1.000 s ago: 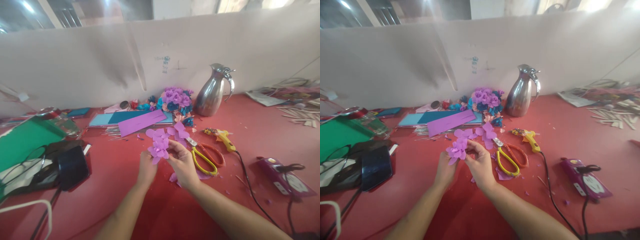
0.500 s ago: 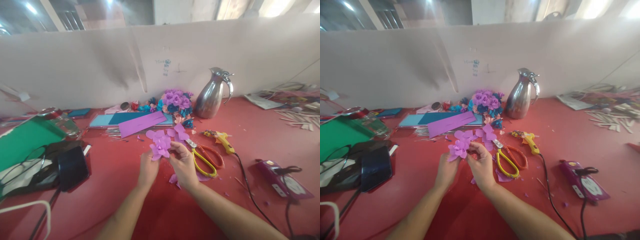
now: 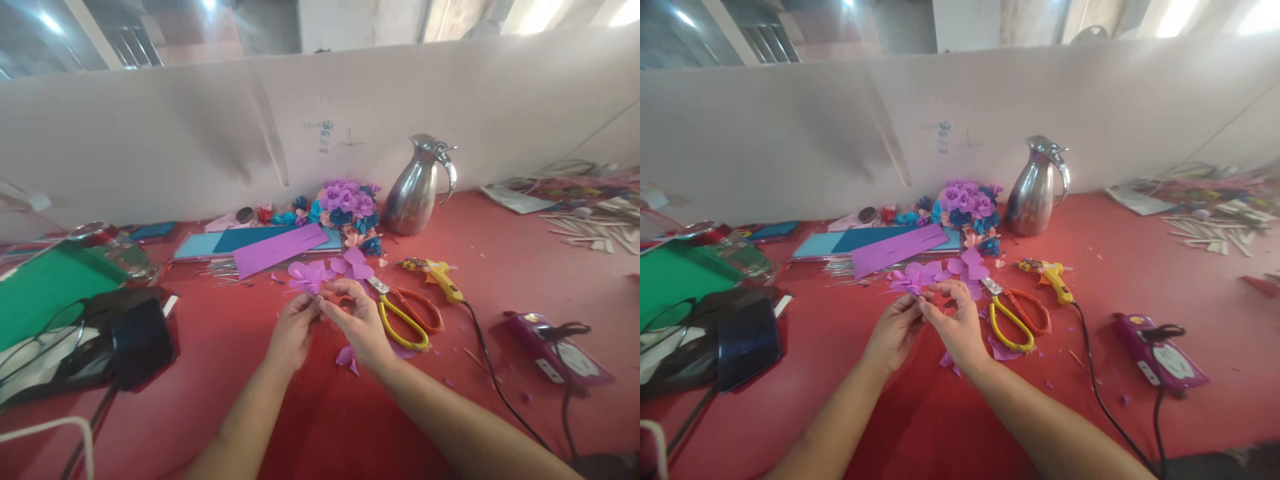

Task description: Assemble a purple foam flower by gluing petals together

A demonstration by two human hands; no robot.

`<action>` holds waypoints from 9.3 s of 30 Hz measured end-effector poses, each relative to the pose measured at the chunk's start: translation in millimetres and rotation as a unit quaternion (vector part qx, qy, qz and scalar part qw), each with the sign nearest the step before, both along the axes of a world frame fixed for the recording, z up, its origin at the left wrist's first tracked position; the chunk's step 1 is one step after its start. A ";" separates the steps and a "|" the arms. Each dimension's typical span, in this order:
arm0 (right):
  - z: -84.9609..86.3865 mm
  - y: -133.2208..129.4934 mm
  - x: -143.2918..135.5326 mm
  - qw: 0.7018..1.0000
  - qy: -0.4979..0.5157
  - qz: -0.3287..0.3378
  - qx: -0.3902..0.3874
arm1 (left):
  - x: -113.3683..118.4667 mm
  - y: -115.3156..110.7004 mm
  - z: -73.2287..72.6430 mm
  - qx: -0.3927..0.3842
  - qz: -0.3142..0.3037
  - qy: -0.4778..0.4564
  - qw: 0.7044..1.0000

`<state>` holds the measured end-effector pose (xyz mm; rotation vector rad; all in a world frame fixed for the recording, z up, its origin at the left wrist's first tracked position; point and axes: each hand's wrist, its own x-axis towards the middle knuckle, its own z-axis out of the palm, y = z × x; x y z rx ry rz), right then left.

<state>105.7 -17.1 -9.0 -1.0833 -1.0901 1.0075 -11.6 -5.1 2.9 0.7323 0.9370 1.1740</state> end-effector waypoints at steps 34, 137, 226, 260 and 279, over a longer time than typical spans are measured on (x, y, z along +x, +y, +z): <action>-1.1 6.8 0.9 0.940 0.293 0.139 -0.103 | -7.0 -3.2 6.3 0.126 -0.023 0.252 0.959; 26.9 0.1 18.1 0.988 0.085 0.127 -0.013 | -2.8 7.3 -4.8 0.081 0.071 -0.042 0.993; 7.4 5.4 6.8 0.999 -0.019 0.044 0.001 | 7.2 -1.5 -6.6 0.037 0.030 -0.046 0.998; 17.1 -2.7 12.2 0.986 0.094 0.130 0.041 | 1.5 7.8 -10.0 0.094 0.052 -0.035 0.994; -2.6 68.4 101.2 0.946 -0.250 -0.202 -0.038 | -22.2 24.9 0.0 0.091 0.125 -0.138 0.978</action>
